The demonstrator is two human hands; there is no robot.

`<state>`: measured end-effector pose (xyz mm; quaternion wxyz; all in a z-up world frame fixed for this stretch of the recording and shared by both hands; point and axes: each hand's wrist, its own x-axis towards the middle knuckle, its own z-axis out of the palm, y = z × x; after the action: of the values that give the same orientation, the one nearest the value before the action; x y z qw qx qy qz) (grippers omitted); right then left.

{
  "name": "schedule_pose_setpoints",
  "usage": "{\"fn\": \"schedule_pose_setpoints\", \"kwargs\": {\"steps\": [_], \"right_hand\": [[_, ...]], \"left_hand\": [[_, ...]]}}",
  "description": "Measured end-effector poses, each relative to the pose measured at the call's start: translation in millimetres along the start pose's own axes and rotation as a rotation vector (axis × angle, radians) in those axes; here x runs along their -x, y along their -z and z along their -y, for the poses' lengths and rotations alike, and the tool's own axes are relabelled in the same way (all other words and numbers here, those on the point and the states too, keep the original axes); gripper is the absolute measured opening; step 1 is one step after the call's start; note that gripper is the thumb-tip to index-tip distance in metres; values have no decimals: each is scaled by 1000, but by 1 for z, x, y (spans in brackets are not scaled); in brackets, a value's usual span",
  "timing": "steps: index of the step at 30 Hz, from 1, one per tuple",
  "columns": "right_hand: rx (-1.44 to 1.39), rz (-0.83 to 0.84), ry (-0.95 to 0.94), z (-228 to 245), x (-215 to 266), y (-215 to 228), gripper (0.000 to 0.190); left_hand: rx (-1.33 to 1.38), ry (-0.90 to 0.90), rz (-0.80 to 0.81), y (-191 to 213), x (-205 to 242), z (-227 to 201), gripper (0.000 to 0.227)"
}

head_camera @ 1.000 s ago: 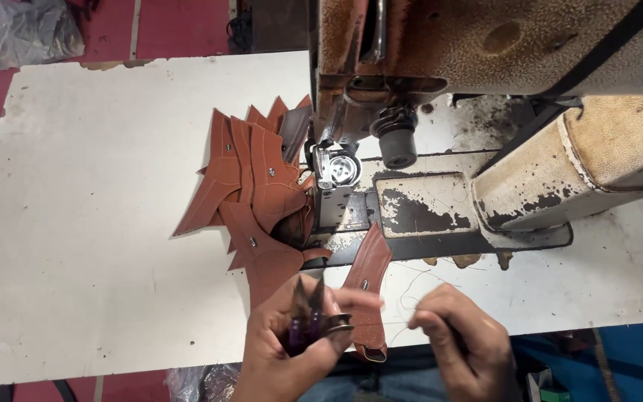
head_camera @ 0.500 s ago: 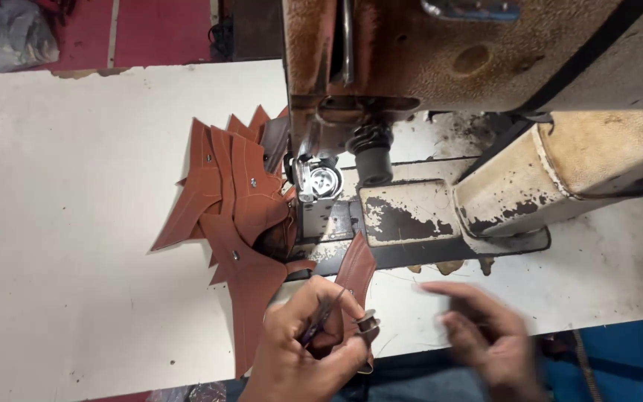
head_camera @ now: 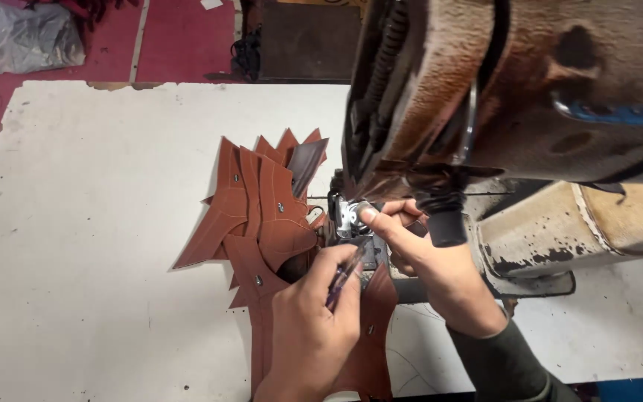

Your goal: Stitching together leather components for shoe manufacturing using an industrial sewing machine.

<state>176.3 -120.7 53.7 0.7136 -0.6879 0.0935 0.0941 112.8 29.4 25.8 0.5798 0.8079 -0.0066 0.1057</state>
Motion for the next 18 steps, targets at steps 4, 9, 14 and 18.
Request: {"fn": "schedule_pose_setpoints", "kwargs": {"steps": [4,9,14,18], "right_hand": [[112,98,70,-11,-16,9,42],[-152,237,40,-35,-25,17,32],[-148,-99,-53,-36,1,24,12],[-2,34,-56,-60,25,28,23]], "left_hand": [[-36,31,28,-10,-3,4,19],[-135,-176,24,-25,-7,1,29],[43,106,44,3,2,-1,22],[455,377,-55,3,41,61,22]]}}
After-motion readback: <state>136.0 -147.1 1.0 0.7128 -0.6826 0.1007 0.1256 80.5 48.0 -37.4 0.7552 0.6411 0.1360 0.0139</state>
